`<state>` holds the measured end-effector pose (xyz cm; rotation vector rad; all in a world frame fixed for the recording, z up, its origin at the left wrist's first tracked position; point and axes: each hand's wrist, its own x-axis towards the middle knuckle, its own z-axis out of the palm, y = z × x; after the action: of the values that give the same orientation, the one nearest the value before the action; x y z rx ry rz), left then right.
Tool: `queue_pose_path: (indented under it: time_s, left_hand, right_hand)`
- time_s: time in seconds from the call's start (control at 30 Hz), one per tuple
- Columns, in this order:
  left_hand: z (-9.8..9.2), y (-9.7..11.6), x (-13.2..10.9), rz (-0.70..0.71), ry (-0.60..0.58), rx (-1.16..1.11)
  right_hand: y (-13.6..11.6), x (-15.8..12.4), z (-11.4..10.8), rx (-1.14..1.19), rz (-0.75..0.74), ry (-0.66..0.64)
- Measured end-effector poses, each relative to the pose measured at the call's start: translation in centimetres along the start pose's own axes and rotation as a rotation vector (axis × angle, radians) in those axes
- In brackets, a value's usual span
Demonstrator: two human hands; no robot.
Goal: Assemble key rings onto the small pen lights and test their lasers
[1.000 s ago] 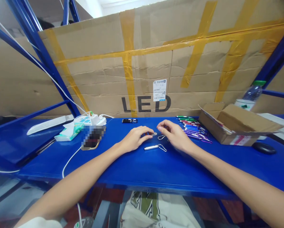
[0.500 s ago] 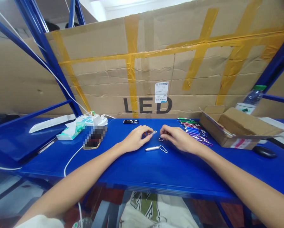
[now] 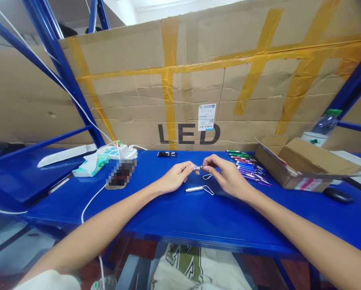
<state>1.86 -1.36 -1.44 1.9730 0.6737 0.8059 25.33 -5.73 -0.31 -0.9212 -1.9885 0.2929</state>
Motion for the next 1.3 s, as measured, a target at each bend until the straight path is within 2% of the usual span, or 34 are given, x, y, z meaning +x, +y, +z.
queue_pose_path:
  time_s: [0.17,0.3,0.4,0.5,0.57,0.73,0.8,0.87,0.93,1.0,1.1,1.2,1.3]
  left_hand:
    - [0.4,0.3,0.1,-0.117,-0.044,-0.22]
    - [0.3,0.9,0.1,-0.213,-0.101,-0.289]
    - [0.3,1.0,0.2,-0.224,-0.115,-0.32]
    - [0.5,1.0,0.1,-0.157,-0.094,-0.257]
    - [0.5,1.1,0.0,-0.062,-0.045,-0.108]
    - [-0.1,1.7,-0.6,0.213,0.091,0.365]
    - [-0.3,1.9,-0.8,0.292,0.097,0.474]
    - [-0.3,2.0,-0.9,0.34,0.101,0.529]
    - [0.0,2.0,-0.8,0.319,0.119,0.5]
    - [0.4,2.0,-0.6,0.232,0.127,0.368]
    - [0.9,1.9,-0.2,0.088,0.044,0.144]
    - [0.8,1.7,-0.2,0.072,0.035,0.176]
    - [0.3,1.5,-0.7,0.202,0.078,0.421]
  right_hand:
    - [-0.1,-0.2,0.1,-0.066,-0.089,-0.012]
    - [0.0,-0.4,0.3,-0.108,-0.18,-0.024]
    - [0.1,-0.5,0.4,-0.131,-0.204,-0.028]
    - [0.2,-0.6,0.6,-0.128,-0.195,-0.008]
    - [0.0,-0.6,0.7,-0.105,-0.163,0.005]
    - [-0.7,-0.4,1.2,0.106,0.071,-0.003]
    - [-0.9,-0.3,1.4,0.206,0.151,-0.02]
    - [-0.9,-0.3,1.5,0.211,0.157,-0.026]
    - [-0.8,-0.4,1.5,0.111,0.091,-0.008]
    - [-0.6,-0.5,1.3,-0.028,-0.021,0.02]
    - [-0.5,-0.5,0.9,-0.138,-0.146,0.021]
    - [-0.6,-0.4,0.8,-0.067,-0.054,-0.017]
    - [-0.6,-0.2,1.0,0.162,0.171,-0.099]
